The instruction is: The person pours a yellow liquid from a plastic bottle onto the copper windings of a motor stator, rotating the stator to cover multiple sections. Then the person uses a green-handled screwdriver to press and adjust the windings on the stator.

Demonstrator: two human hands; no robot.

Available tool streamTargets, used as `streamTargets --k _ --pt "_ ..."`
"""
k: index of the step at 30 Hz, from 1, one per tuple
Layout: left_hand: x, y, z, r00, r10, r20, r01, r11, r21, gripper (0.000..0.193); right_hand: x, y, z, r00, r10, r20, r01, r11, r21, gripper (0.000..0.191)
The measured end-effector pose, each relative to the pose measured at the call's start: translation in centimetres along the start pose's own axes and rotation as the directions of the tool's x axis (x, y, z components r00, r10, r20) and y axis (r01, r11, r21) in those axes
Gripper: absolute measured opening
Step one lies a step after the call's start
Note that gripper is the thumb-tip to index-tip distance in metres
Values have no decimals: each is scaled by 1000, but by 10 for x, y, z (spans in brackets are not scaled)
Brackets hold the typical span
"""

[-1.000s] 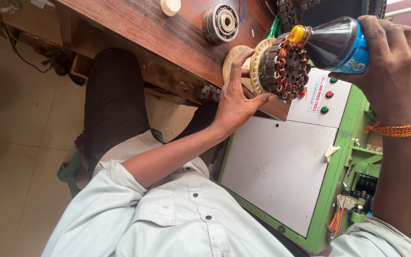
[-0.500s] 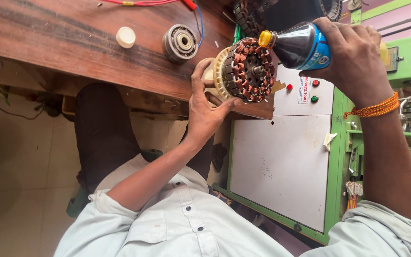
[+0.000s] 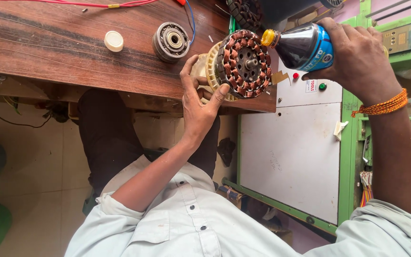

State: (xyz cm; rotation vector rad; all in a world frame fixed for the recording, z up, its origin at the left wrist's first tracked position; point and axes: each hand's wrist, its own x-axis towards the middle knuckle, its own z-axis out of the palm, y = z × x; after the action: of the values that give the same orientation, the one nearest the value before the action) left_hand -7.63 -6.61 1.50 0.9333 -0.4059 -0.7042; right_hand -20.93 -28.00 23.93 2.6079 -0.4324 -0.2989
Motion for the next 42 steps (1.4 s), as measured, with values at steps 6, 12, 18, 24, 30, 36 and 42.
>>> streamTargets --k 6,12,18,24,30,36,42 --pt "1 -5 -4 999 -31 -13 32 995 100 93 -18 -1 -2 1000 15 5 -15 998 60 115" --pt "2 -1 -13 972 230 39 -230 921 315 103 -32 -4 0 1000 26 -3 -25 994 106 115" --pt "4 6 0 832 496 248 -532 588 609 122 -34 4 9 999 8 -50 0 987 159 115" --pt "17 -7 -7 810 519 271 -575 614 541 124 -41 12 27 995 61 -83 -61 998 7 114" --pt "11 -20 -26 912 342 226 -402 854 330 99 -68 16 51 980 37 -193 -34 999 18 88" --pt "11 -15 -28 858 417 301 -512 752 416 106 -90 6 58 973 22 -228 -22 1000 0 81" --pt "12 -6 -26 868 386 311 -482 804 348 92 -109 -17 47 963 17 -269 -2 998 55 72"
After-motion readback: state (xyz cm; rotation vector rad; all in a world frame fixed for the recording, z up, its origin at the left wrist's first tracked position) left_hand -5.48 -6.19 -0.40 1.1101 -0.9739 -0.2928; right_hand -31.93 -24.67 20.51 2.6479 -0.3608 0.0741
